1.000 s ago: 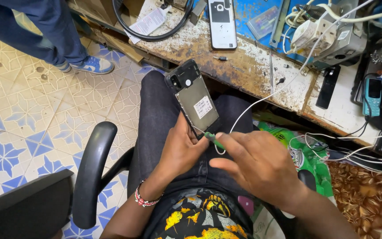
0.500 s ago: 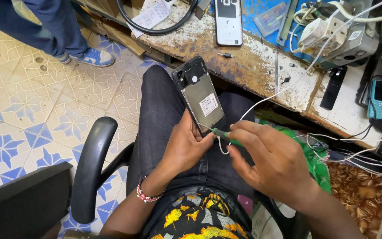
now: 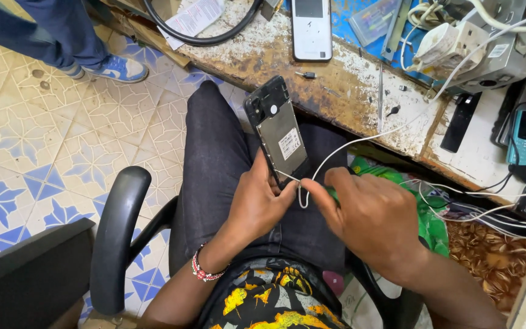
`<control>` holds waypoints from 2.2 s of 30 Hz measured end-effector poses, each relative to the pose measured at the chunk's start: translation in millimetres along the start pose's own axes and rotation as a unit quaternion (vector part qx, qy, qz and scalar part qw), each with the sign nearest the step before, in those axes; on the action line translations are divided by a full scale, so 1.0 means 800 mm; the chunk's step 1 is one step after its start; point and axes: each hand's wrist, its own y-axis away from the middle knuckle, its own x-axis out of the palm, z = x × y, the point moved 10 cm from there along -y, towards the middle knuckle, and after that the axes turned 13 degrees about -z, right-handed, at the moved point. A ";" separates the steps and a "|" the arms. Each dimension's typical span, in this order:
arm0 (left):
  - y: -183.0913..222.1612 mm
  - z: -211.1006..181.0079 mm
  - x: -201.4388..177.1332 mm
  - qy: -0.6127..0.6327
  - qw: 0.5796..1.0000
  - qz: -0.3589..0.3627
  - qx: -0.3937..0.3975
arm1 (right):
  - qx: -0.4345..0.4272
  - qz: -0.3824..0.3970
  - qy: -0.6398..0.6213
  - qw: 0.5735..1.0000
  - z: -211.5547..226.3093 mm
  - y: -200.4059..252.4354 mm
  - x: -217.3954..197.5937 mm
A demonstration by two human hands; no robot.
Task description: Reassembling a smartphone by connecting internal components and securing them with screws at a repair bench.
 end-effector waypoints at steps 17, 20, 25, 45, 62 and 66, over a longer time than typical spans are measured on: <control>-0.024 0.005 0.004 0.028 1.000 0.003 -0.010 | -0.015 0.018 -0.283 0.959 -0.003 -0.029 -0.007; -0.030 0.002 0.003 0.028 0.999 0.003 -0.020 | -0.018 0.039 -0.294 0.955 -0.005 -0.034 -0.001; -0.048 -0.004 0.006 0.032 0.999 0.007 -0.010 | 0.003 0.054 -0.251 0.967 -0.023 -0.032 0.012; -0.149 -0.006 0.036 0.327 0.941 0.089 0.010 | 0.218 -0.110 -0.177 0.953 -0.134 -0.041 0.065; -0.249 -0.042 0.107 0.528 0.806 0.237 -0.125 | 0.277 -0.179 -0.262 0.907 -0.186 -0.061 0.133; -0.252 -0.045 0.107 0.527 0.806 0.243 -0.120 | 0.299 -0.153 -0.284 0.898 -0.191 -0.050 0.140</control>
